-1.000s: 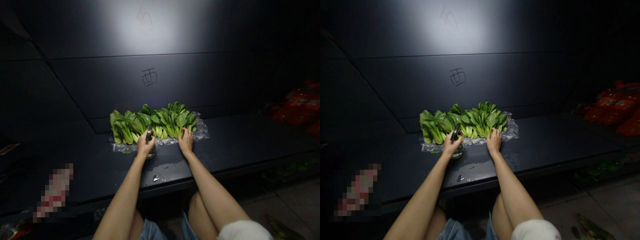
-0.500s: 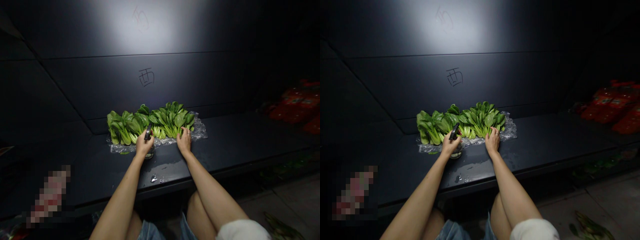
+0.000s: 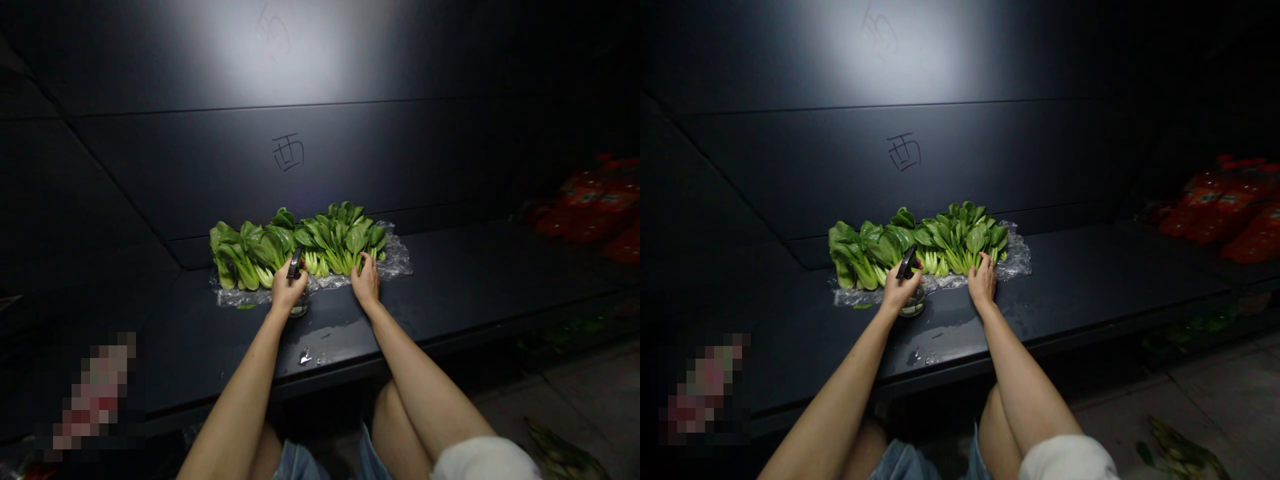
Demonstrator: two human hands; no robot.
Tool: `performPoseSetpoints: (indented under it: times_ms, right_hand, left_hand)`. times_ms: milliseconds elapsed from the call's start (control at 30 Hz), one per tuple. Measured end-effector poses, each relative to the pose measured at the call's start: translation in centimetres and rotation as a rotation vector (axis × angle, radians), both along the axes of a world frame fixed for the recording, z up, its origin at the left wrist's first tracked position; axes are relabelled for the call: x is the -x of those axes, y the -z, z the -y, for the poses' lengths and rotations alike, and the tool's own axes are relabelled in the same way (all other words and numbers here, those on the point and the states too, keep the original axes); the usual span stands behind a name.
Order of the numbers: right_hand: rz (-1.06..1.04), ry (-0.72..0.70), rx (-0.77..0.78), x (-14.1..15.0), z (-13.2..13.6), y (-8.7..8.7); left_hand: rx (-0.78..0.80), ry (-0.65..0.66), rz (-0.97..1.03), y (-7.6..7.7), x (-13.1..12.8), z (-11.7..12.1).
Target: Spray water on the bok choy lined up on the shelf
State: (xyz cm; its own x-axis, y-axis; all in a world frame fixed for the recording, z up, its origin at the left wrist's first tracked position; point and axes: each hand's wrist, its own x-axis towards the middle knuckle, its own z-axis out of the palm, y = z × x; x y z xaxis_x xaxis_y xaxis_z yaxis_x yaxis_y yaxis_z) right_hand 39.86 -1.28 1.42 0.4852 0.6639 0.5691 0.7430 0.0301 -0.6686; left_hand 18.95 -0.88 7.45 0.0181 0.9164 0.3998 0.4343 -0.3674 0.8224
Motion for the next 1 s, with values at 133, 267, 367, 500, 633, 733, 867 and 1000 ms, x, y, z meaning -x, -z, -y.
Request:
performPoseSetpoints:
  times_ms: [133, 267, 367, 500, 633, 733, 867, 1000]
  right_hand:
    - [-0.024, -0.006, 0.036, 0.1, 0.1, -0.1]
    - [-0.06, -0.019, 0.026, -0.1, 0.1, 0.0]
    - [-0.063, -0.035, 0.014, -0.2, 0.0, 0.2]
    - [-0.064, -0.046, 0.007, -0.3, 0.0, 0.3]
    - [-0.055, -0.044, -0.013, -0.3, -0.1, 0.4]
    - [-0.056, -0.009, -0.017, -0.4, -0.1, 0.4]
    - [-0.043, 0.077, 0.016, -0.9, -0.2, 0.4]
    - [-0.024, 0.077, 0.046, -1.4, -0.3, 0.7]
  left_hand:
    - [0.011, 0.017, -0.006, -0.2, 0.0, 0.0]
    - [-0.007, 0.041, -0.007, -0.1, -0.1, 0.0]
    - [-0.018, 0.057, -0.01, 0.1, -0.4, 0.0]
    - [-0.022, 0.092, -0.015, 0.2, -0.8, 0.2]
    - [-0.023, 0.119, -0.007, 0.1, -1.2, 0.3]
    - [-0.017, 0.123, -0.011, 0.1, -1.4, 0.3]
    - [-0.019, 0.122, -0.012, 0.3, -1.5, 0.3]
    - [-0.024, 0.104, 0.009, 0.3, -1.6, 0.4]
